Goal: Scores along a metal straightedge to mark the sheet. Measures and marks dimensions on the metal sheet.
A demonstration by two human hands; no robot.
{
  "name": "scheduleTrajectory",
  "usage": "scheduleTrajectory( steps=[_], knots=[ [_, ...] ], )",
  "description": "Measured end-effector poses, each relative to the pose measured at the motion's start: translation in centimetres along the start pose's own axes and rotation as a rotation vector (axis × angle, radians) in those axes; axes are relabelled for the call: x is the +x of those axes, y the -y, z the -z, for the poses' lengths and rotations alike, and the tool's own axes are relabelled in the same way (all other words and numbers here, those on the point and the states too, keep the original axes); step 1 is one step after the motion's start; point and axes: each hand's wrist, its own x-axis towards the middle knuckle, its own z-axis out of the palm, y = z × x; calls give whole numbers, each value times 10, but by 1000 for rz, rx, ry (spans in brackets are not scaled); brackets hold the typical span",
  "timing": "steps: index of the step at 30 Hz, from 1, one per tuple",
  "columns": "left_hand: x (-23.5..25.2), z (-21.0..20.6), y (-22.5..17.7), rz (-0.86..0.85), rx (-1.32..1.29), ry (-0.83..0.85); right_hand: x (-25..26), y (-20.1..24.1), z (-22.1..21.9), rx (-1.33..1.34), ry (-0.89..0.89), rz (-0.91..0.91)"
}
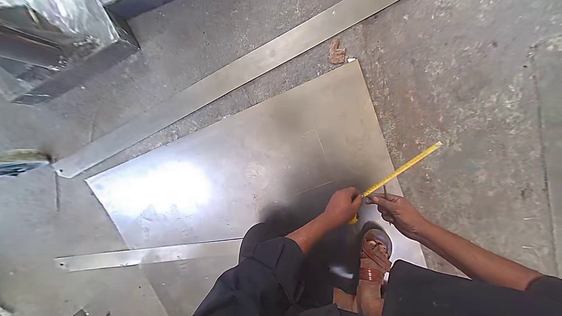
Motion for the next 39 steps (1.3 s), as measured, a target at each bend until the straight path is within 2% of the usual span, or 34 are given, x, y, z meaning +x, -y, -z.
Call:
scheduleTrajectory(
  steps=[7, 12, 14, 16, 18, 20, 22, 23, 25, 27, 29, 32, 35, 37, 39],
  knots=[
    [8, -9, -21, -25, 107, 88, 1, -18, -2, 143, -70, 5],
    [9, 5, -36, -5, 229, 168, 3, -10, -14, 263, -104, -1],
    [10, 15, -41, -57, 287, 214, 5, -6, -18, 246, -101, 37],
    [12, 34, -34, -194, 335, 199, 9, 0, -17, 208, -91, 112],
    [3, 74, -15, -233, 423, 16, 11, 7, -12, 160, -108, 203],
    [-18, 136, 27, -157, 495, -380, 8, 18, -9, 83, -126, 294],
    [-47, 207, 84, -11, 550, -826, -1, 36, -3, -51, -139, 344],
    [-60, 240, 113, 89, 573, -989, -5, 45, 2, -108, -156, 352],
    [-79, 276, 172, 344, 656, -1161, -15, 56, 12, -191, -201, 310],
    [-84, 283, 212, 379, 776, -1251, -26, 63, 21, -237, -266, 207],
    [-59, 286, 215, 320, 786, -1288, -23, 80, 36, -354, -342, 125],
    [-95, 274, 215, 374, 786, -1223, -56, 68, 36, -543, -317, -92],
    [-61, 285, 207, 327, 772, -1274, -78, 90, 46, -750, -404, -158],
    [-87, 280, 210, 405, 790, -1231, -125, 73, 52, -768, -459, -247],
    [-78, 283, 200, 431, 796, -1183, -175, 36, 82, -698, -593, -249]
  ],
)
